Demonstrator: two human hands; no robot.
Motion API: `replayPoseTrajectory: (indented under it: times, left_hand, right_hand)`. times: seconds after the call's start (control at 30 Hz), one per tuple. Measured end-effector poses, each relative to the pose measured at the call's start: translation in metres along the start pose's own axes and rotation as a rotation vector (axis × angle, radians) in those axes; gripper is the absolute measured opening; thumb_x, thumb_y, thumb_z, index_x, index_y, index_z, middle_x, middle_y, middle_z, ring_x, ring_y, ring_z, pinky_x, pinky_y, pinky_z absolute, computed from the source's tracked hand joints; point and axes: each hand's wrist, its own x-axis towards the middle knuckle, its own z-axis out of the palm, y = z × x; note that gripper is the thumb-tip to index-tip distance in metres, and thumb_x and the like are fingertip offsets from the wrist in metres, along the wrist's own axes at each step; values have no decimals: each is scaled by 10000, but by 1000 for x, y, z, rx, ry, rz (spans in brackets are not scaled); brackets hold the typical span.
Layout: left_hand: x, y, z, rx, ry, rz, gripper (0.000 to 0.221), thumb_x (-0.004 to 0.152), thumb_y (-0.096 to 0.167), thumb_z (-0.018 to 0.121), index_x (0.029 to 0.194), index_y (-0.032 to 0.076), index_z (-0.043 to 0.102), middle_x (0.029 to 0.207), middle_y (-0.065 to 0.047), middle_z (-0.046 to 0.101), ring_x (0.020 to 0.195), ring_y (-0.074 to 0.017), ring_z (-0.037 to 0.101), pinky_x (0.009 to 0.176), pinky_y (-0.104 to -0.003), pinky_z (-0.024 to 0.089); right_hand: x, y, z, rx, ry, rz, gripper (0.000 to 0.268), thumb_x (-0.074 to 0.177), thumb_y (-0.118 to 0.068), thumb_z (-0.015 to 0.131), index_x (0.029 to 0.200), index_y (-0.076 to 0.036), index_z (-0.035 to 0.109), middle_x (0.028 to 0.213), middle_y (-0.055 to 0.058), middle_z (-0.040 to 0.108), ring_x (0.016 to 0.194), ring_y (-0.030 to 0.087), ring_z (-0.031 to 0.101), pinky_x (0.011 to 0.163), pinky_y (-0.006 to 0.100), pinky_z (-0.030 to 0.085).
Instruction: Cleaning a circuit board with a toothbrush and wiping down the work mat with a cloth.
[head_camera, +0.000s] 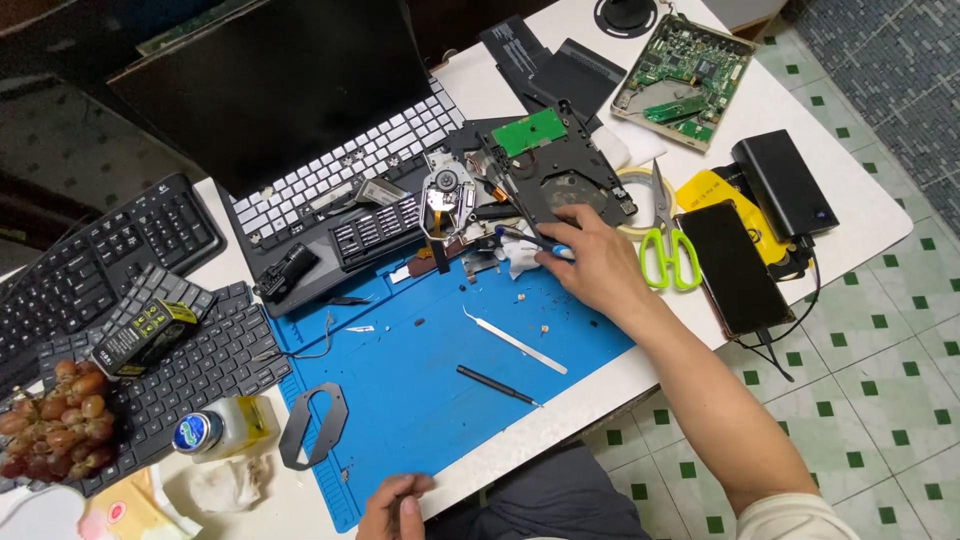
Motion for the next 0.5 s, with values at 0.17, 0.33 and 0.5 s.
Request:
replayPoseTrajectory:
  times: [0.17, 0.33, 0.5]
  left_hand:
    - [1, -8, 0, -15, 32, 31, 362, 973, 270, 581, 1254, 50, 638, 1091, -160, 744, 1015, -292, 774, 841, -377, 715]
    - [1, -8, -3, -9, 10, 20, 364, 974, 265, 578, 1265, 54, 636, 1099, -160, 745, 1029, -295, 773, 849, -376, 717]
    - [0, 9, 1, -13, 4, 37, 351, 983, 245, 573, 1278, 61, 622, 1129, -143, 739, 1069, -282, 764, 877, -370, 706]
  right_hand:
    - [-3, 7, -1, 116, 28, 3, 369, 897, -296, 778, 1227, -131, 760, 1391, 140, 611, 1189, 383, 642, 926, 535, 545]
    - [-3, 12, -10, 287, 65, 21, 333, 863, -209, 812, 1160, -66, 770, 1374, 144, 642, 1201, 376, 640, 982, 546, 519]
    - [-2, 13, -7, 251, 18, 46, 359, 863, -247, 815, 1188, -106, 763, 1396, 119, 620, 1247, 360, 620, 1000, 550, 497]
